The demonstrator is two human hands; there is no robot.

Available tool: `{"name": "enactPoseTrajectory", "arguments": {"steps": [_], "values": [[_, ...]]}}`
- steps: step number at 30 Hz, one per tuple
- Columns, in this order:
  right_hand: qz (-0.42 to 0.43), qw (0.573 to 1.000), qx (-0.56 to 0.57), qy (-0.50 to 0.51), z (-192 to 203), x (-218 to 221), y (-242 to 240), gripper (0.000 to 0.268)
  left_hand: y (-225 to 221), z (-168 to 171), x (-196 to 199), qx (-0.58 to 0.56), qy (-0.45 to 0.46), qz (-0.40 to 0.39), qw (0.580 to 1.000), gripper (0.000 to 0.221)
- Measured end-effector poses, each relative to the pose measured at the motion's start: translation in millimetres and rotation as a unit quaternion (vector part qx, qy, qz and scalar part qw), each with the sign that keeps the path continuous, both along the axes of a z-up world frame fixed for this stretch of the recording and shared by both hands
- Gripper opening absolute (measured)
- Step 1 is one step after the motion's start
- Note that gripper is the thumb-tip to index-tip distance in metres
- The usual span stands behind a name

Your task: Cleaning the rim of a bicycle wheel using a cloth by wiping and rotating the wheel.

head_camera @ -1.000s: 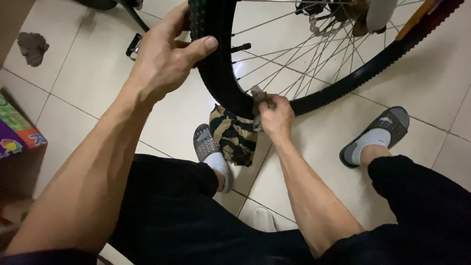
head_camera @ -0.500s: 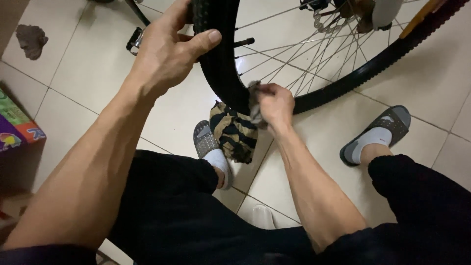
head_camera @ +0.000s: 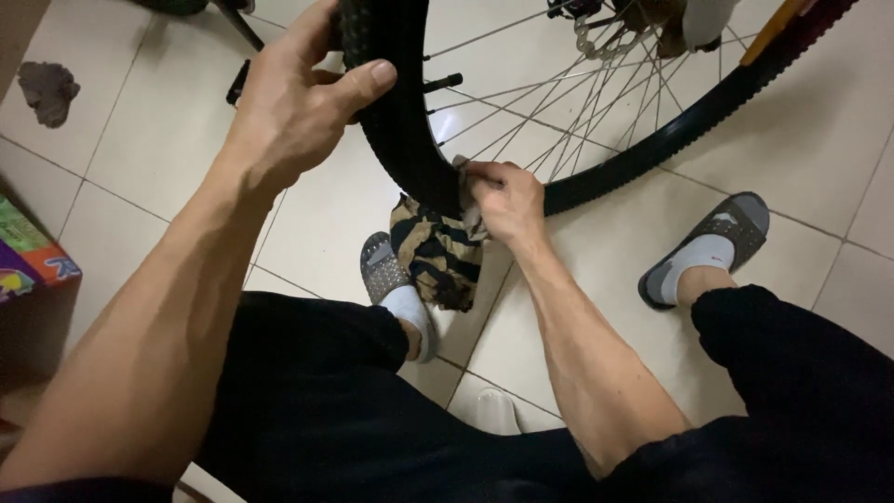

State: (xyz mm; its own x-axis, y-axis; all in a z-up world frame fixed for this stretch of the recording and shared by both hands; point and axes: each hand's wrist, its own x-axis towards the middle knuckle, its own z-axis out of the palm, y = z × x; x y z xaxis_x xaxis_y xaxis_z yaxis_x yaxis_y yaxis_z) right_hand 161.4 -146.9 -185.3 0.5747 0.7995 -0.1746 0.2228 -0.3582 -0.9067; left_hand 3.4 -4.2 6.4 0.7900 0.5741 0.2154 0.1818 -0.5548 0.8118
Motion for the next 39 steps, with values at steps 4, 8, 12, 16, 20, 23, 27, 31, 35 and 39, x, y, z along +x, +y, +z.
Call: {"name": "enactPoseTrajectory", "arguments": {"steps": [4, 8, 12, 16, 20, 23, 27, 31, 35, 39], "values": [[0.037, 0.977, 0.088, -0.189, -24, -8, -7, 0.033, 1, -2, 0, 0.0, -0.002, -0.012, 1.0, 0.041], [-0.018, 0.935, 0.177, -0.307, -30, -15, -14, 0.029, 4, -3, 1, -0.001, -0.018, -0.012, 1.0, 0.044], [-0.038, 0.945, 0.21, -0.247, -37, -15, -27, 0.024, 2, -3, 1, -0.017, -0.015, -0.004, 1.0, 0.046], [-0.044, 0.967, 0.167, -0.189, -55, -6, -35, 0.021, 2, -2, 2, 0.002, -0.017, -0.021, 1.0, 0.046], [-0.08, 0.989, 0.053, -0.114, -61, -2, -29, 0.03, 5, -2, 2, -0.024, -0.016, -0.008, 1.0, 0.049], [-0.079, 0.99, 0.025, -0.112, -54, -10, -26, 0.03, 1, -4, 2, -0.026, -0.005, 0.0, 1.0, 0.049], [-0.021, 0.992, -0.014, -0.125, -58, 0, -34, 0.035, 2, -4, 1, -0.012, -0.016, -0.02, 1.0, 0.05], [-0.042, 0.989, 0.047, -0.133, -67, 6, -41, 0.03, 2, -3, 2, -0.025, -0.014, -0.014, 0.999, 0.051], [-0.106, 0.993, 0.024, -0.047, -72, 8, -45, 0.027, 2, -2, 1, -0.022, -0.017, -0.016, 1.0, 0.048], [-0.13, 0.99, -0.059, -0.002, -62, 16, -52, 0.036, 6, -6, 0, -0.008, -0.003, -0.003, 1.0, 0.05]]}}
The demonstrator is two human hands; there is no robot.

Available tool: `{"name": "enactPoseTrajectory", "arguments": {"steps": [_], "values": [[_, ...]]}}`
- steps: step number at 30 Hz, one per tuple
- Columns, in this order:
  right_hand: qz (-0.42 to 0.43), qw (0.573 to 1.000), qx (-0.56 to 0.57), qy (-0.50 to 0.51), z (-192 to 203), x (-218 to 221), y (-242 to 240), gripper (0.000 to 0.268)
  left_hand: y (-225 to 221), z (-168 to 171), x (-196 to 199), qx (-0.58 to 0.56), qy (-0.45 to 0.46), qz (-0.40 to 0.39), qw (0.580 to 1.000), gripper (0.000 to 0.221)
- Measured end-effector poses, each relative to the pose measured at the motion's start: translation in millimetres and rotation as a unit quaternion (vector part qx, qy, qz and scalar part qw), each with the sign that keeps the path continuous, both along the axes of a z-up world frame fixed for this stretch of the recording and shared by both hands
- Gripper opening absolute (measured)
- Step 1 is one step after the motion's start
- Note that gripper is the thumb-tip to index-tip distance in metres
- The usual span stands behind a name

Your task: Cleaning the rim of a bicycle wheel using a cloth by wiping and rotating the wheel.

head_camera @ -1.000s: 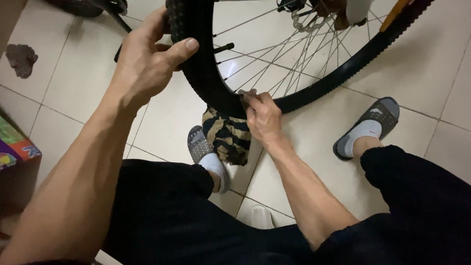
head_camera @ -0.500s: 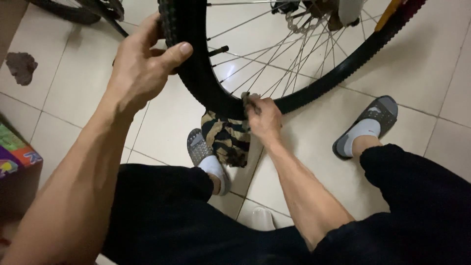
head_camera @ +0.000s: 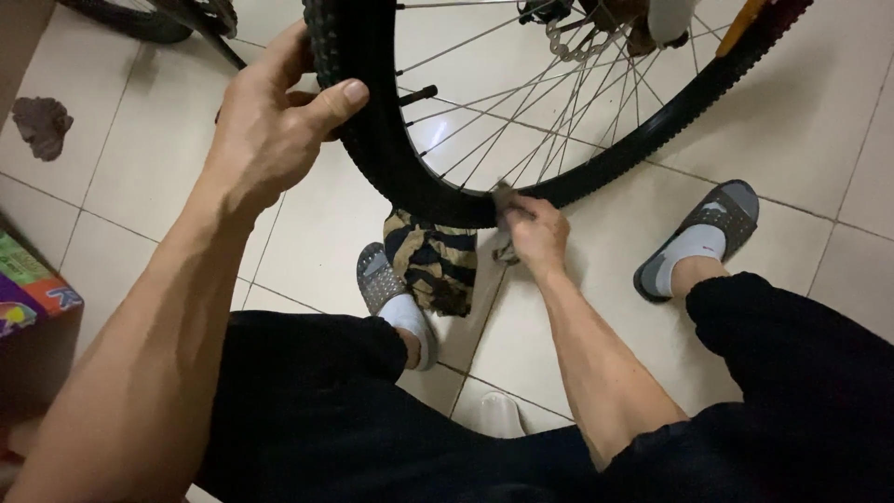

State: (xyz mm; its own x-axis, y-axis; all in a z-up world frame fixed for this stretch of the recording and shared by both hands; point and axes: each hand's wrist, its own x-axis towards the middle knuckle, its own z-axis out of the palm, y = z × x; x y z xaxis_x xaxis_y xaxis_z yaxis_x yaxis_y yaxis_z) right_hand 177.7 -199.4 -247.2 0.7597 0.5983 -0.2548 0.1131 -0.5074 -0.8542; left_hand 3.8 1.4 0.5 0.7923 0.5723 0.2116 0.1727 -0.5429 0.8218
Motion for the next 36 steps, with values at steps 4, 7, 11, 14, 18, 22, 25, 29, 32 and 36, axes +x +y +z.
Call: {"name": "enactPoseTrajectory", "arguments": {"steps": [4, 7, 11, 14, 18, 22, 25, 29, 32, 36], "values": [[-0.038, 0.998, -0.05, -0.032, -29, 9, 1, 0.036, -5, 4, 1, -0.015, 0.003, 0.008, 1.0, 0.049], [0.003, 0.998, -0.065, 0.016, -1, -1, 16, 0.033, -2, 3, 3, -0.012, -0.007, -0.014, 1.0, 0.048], [0.043, 0.994, -0.042, -0.09, -13, 4, 16, 0.03, -2, 0, 1, -0.013, -0.014, -0.022, 1.0, 0.048], [0.044, 0.991, -0.037, -0.123, -16, 15, 8, 0.029, -1, 2, 1, -0.02, -0.009, -0.013, 1.0, 0.049], [0.019, 0.984, -0.052, -0.169, -51, 35, -4, 0.032, -2, 3, 0, -0.001, -0.01, -0.024, 1.0, 0.045], [-0.016, 0.99, -0.074, -0.119, -27, 18, 1, 0.035, -1, 2, 0, 0.004, -0.008, -0.03, 1.0, 0.047], [0.05, 0.989, -0.087, -0.109, -14, 10, 11, 0.029, 0, 1, 1, 0.016, -0.014, -0.042, 0.999, 0.043], [0.05, 0.985, -0.089, -0.14, -12, 25, 15, 0.029, -1, 2, 1, -0.011, -0.011, -0.023, 1.0, 0.045], [0.06, 0.978, -0.063, -0.188, -25, 28, 12, 0.028, -1, 2, 0, -0.006, -0.008, -0.022, 1.0, 0.045], [0.096, 0.959, -0.005, -0.266, -51, 31, 12, 0.029, -1, 3, 2, 0.008, 0.002, -0.015, 1.0, 0.046]]}}
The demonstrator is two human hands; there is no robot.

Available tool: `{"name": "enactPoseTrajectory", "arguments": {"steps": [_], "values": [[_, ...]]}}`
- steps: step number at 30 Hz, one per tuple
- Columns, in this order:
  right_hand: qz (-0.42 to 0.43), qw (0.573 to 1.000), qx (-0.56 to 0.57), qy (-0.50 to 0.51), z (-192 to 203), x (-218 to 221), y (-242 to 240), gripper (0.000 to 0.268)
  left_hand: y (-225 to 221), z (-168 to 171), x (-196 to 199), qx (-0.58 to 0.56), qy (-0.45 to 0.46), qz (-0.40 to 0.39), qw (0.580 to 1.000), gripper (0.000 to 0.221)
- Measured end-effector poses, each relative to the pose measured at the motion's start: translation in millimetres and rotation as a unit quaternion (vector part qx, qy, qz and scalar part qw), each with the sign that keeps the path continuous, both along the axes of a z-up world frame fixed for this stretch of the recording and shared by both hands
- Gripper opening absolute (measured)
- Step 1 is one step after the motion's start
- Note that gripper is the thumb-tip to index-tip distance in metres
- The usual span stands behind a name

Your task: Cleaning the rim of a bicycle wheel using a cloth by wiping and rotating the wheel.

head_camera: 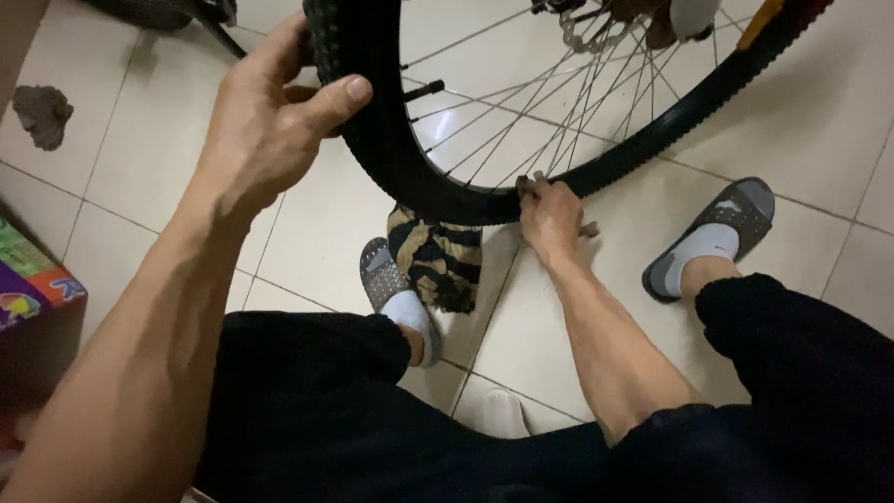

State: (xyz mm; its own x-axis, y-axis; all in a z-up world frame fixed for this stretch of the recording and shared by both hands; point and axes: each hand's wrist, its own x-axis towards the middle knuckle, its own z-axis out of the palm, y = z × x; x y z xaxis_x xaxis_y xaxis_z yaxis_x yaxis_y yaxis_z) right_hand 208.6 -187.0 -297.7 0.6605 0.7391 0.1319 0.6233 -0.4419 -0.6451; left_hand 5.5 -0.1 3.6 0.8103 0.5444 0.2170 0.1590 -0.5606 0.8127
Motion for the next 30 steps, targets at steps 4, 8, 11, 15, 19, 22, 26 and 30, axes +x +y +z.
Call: {"name": "enactPoseTrajectory", "arguments": {"steps": [4, 8, 11, 15, 19, 22, 26, 30], "values": [[-0.009, 0.991, -0.088, 0.1, 63, -6, 0, 0.029, -3, 3, 1, -0.031, -0.002, 0.003, 1.0, 0.045], [-0.04, 0.991, -0.1, 0.083, 42, -10, 6, 0.029, -1, 2, 0, -0.014, -0.005, -0.001, 1.0, 0.046], [-0.053, 0.993, -0.098, 0.042, 19, -22, 11, 0.027, 0, 0, 0, 0.001, -0.006, -0.005, 1.0, 0.045], [-0.069, 0.991, -0.054, 0.101, 49, -47, 20, 0.024, -1, -1, 0, -0.031, -0.01, 0.0, 0.999, 0.045], [-0.071, 0.993, 0.054, 0.075, 49, -51, 18, 0.02, -3, 2, 0, -0.025, -0.005, -0.007, 1.0, 0.046], [-0.052, 0.988, 0.078, 0.122, 48, -47, 13, 0.025, -3, 5, 1, -0.016, -0.002, -0.009, 1.0, 0.045], [-0.081, 0.994, 0.026, 0.072, 6, -21, -4, 0.028, -4, 6, 3, -0.008, 0.005, -0.012, 1.0, 0.04], [-0.159, 0.981, -0.078, 0.072, -42, 22, -30, 0.024, -4, 4, 2, -0.033, 0.002, -0.009, 0.999, 0.042]]}}
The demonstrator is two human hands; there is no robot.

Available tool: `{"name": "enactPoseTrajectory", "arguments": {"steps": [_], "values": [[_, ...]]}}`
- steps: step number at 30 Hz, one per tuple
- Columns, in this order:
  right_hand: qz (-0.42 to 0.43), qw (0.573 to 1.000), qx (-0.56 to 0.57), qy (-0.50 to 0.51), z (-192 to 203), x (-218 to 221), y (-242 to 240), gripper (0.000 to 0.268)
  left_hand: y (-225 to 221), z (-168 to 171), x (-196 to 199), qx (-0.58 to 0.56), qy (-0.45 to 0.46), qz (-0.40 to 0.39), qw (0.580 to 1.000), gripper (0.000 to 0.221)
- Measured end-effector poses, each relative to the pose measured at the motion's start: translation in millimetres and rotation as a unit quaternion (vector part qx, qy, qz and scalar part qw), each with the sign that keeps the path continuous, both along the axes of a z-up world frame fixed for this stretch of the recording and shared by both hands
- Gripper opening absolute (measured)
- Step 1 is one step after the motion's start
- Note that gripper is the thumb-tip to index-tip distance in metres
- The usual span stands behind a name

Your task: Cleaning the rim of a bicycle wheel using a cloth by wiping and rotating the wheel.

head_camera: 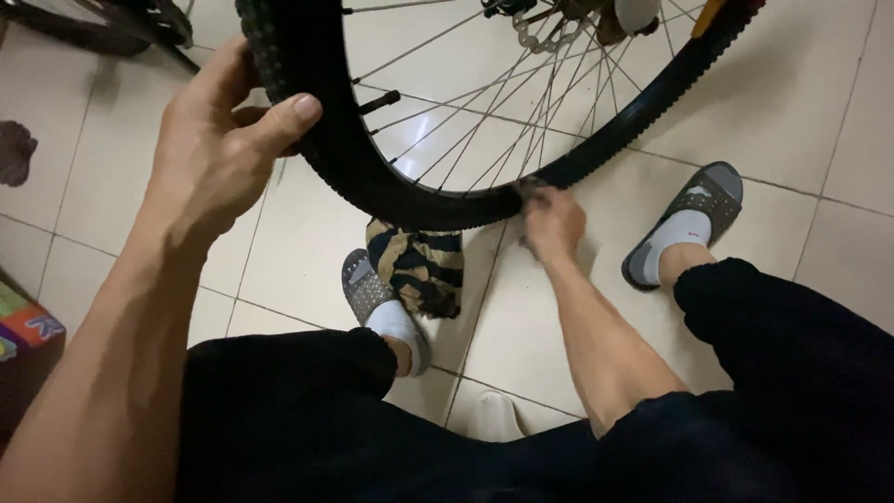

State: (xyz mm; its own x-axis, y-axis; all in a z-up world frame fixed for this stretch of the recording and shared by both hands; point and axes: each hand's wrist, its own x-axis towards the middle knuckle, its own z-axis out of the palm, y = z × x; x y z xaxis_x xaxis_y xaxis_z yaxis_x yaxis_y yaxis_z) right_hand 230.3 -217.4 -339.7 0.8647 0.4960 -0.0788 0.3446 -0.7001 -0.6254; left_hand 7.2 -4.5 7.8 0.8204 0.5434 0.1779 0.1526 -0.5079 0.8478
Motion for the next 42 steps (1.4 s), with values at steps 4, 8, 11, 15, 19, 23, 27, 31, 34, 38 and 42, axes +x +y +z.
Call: {"name": "enactPoseTrajectory", "arguments": {"steps": [4, 8, 11, 15, 19, 23, 27, 31, 34, 38, 42], "values": [[-0.027, 0.994, 0.103, -0.018, 12, 1, 1, 0.027, 0, 3, 3, 0.02, 0.004, -0.027, 0.999, 0.045], [0.06, 0.996, 0.048, -0.043, 12, 6, 19, 0.024, -2, 5, 4, 0.004, 0.019, 0.002, 1.0, 0.041], [0.048, 0.997, -0.001, -0.062, 3, 20, 20, 0.023, -5, 6, 5, 0.007, 0.029, 0.007, 1.0, 0.039], [0.09, 0.992, 0.037, -0.085, 2, 4, 21, 0.028, -4, 7, 6, 0.006, 0.029, 0.01, 1.0, 0.039], [0.076, 0.994, 0.074, -0.012, 43, 3, 27, 0.026, -1, 5, 6, 0.005, 0.024, -0.004, 1.0, 0.036], [0.074, 0.994, -0.049, 0.062, 66, 17, 23, 0.029, -2, 6, 6, -0.013, 0.051, 0.03, 0.998, 0.037], [0.08, 0.996, -0.022, 0.017, 61, -5, 28, 0.025, -1, 7, 8, 0.012, 0.051, 0.02, 0.998, 0.035], [0.029, 0.993, 0.114, -0.005, 20, -8, 18, 0.021, 0, 4, 6, 0.022, 0.049, -0.006, 0.999, 0.035], [0.018, 0.992, 0.104, -0.074, 5, 16, 15, 0.02, -4, 10, 10, 0.019, 0.059, 0.011, 0.998, 0.04], [0.038, 0.995, 0.038, -0.078, 8, 45, 12, 0.024, -2, 6, 7, 0.024, 0.06, 0.014, 0.998, 0.041], [-0.005, 0.996, -0.03, -0.083, 7, 43, 12, 0.025, 0, 6, 7, 0.027, 0.062, 0.005, 0.998, 0.036]]}}
